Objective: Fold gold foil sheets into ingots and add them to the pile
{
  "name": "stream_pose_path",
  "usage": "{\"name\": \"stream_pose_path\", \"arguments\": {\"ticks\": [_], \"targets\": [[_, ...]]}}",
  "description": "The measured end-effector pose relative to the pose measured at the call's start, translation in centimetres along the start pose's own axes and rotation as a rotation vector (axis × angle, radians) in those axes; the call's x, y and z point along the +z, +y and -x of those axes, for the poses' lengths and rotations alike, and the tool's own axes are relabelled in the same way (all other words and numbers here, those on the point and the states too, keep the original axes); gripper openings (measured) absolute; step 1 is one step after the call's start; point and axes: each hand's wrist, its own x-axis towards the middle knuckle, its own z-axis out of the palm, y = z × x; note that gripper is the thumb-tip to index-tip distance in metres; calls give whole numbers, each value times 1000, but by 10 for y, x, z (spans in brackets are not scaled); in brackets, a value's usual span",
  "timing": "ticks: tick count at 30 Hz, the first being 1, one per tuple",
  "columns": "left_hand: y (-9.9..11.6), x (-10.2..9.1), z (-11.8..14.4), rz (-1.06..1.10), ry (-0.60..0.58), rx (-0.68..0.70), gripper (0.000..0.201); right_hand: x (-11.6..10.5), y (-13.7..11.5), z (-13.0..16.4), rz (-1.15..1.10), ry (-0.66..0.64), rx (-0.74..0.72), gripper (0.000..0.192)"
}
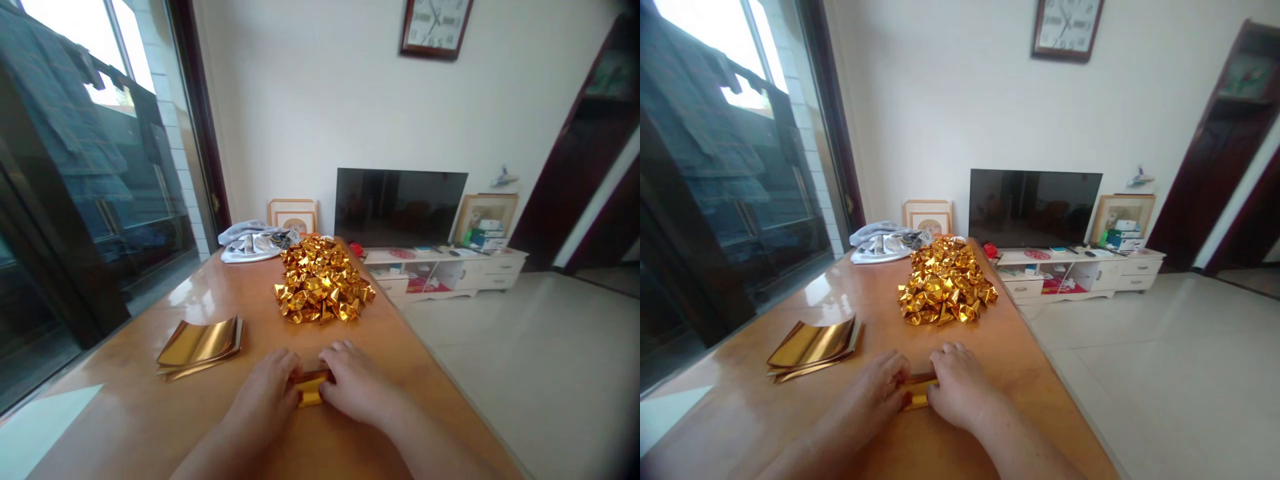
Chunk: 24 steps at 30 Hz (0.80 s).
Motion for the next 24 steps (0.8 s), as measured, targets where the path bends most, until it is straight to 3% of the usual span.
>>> {"name": "stream_pose_path", "arguments": {"ticks": [6,18,24], "targets": [[-12,7,0,24,115,52,41,1,1,-1,-126,-11,-2,10],[-5,4,1,301,0,-66,37,-6,-4,2,-262,18,-125,17],[-4,2,2,439,-53,-89,32,-2,0,1,-305,12,-65,19]]}}
